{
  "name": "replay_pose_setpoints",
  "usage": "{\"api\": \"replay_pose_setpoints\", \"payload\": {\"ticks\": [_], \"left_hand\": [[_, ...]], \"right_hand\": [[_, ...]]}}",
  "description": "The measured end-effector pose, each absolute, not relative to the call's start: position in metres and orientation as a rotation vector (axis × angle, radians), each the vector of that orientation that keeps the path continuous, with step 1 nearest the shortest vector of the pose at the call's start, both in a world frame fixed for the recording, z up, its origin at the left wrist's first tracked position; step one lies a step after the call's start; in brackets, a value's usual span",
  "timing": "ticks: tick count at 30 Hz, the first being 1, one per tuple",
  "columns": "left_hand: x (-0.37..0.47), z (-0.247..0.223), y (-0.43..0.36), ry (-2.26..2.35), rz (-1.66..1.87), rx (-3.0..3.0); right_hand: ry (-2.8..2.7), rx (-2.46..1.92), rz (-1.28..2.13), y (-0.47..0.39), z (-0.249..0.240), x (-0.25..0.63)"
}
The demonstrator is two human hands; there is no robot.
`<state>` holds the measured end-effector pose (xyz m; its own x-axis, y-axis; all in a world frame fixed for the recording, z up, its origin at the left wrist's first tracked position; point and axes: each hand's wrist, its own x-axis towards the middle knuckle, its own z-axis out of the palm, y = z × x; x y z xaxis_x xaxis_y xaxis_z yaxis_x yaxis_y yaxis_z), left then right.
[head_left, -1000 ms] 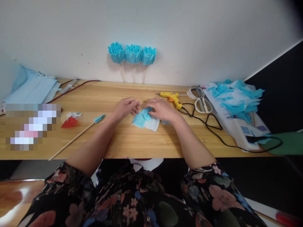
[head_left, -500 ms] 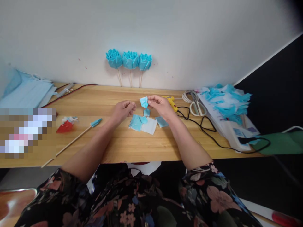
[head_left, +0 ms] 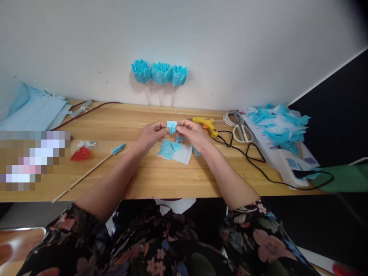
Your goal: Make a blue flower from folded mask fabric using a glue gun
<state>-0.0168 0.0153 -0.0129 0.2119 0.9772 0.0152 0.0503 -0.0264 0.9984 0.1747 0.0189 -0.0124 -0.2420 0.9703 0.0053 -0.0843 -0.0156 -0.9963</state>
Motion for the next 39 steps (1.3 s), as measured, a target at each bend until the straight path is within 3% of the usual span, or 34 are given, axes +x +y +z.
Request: {"api": "replay_pose_setpoints", "payload": {"ticks": [14, 26, 39], "left_hand": [[-0.0163, -0.0141, 0.0152, 1.073, 1.079, 1.327], [-0.0189, -0.0086, 0.0141, 1.008, 0.917, 1.451], [-0.0166, -0.0115, 0.0141, 1.049, 0.965, 1.377]], "right_hand": [[-1.382, -0.981, 1.401, 0.0166, -0.0104, 0.1709], [-1.638, -1.049, 1.019, 0.0188, -0.0100, 0.1773], [-1.636, -1.014, 1.071, 0.0184, -0.0132, 0.1751]]}}
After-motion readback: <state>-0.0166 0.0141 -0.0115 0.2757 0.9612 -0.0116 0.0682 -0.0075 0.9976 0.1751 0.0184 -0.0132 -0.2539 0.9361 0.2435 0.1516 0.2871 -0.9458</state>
